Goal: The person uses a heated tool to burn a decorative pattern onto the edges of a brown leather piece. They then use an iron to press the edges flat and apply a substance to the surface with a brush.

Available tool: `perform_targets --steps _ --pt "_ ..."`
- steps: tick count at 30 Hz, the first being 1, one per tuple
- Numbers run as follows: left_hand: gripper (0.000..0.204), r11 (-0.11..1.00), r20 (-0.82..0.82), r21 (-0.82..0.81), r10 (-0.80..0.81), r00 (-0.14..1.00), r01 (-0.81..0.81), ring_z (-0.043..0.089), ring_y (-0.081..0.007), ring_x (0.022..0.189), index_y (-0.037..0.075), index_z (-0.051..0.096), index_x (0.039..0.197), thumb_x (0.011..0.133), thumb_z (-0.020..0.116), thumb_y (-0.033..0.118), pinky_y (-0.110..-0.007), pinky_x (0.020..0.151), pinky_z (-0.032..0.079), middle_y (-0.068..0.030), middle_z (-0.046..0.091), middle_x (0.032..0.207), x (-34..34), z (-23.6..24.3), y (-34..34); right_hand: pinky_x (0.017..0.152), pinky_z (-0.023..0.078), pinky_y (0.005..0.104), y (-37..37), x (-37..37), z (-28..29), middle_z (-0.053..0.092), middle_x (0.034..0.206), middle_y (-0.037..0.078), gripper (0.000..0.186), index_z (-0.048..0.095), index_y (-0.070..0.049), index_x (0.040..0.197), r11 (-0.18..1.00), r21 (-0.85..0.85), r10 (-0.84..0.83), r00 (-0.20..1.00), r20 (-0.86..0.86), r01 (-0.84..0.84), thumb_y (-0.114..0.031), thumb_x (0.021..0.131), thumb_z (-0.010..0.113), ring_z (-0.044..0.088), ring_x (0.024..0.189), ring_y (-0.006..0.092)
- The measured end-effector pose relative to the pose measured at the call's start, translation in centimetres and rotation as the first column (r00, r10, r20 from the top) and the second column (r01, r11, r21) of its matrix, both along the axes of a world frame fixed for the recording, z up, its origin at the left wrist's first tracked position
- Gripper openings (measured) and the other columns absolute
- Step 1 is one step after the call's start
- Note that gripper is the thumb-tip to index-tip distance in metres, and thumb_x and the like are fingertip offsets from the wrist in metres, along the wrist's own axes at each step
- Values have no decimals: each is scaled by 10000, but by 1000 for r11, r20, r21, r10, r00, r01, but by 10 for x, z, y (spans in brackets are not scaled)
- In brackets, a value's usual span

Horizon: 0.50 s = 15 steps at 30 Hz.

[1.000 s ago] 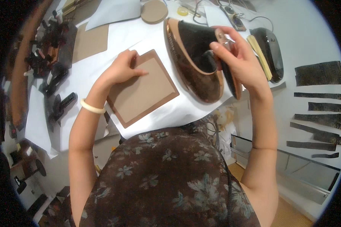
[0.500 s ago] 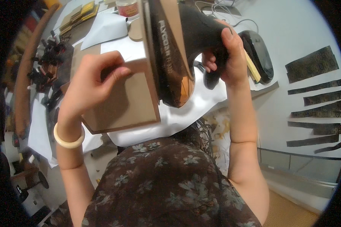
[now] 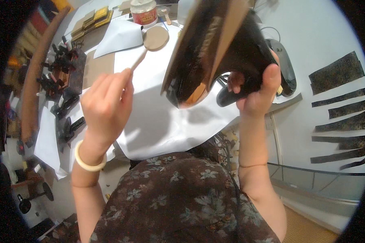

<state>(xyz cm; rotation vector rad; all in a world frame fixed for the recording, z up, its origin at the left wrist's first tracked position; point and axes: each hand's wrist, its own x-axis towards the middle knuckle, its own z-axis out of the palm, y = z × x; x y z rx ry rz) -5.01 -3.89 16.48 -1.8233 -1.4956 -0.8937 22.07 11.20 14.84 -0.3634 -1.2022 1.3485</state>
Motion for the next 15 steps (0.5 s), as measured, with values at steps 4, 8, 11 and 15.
perform_targets --steps 4,8,11,15 --pt "193 964 -149 256 -36 988 74 566 -185 634 -73 743 959 769 769 -55 -279 519 457 -71 616 773 4 -13 12 472 451 266 -23 -3 -7 610 762 60 863 587 -9 1347 993 -27 -116 981 -157 113 -799 1019 473 549 544 144" --pt "205 958 -185 282 -7 983 60 525 -169 629 -76 749 922 720 762 -102 -251 516 437 -61 591 746 12 -11 14 458 427 252 -46 -9 -10 596 710 46 1014 607 23 1344 945 -73 -325 936 -132 318 -889 961 388 518 519 127" --pt "159 962 -239 268 7 971 59 533 -166 634 -72 745 868 714 759 -106 -246 521 440 -58 583 737 14 -7 16 464 446 243 -59 -20 -3 647 728 77 1056 615 35 1348 834 -106 -551 830 -91 542 -909 954 351 550 528 137" --pt "61 976 -350 206 1 937 75 571 -174 664 -66 735 804 753 736 -99 -254 533 446 -77 616 767 12 3 13 565 536 260 -57 -21 0 734 941 148 1063 597 27 1406 885 67 -428 862 -272 460 -906 962 349 667 717 185"
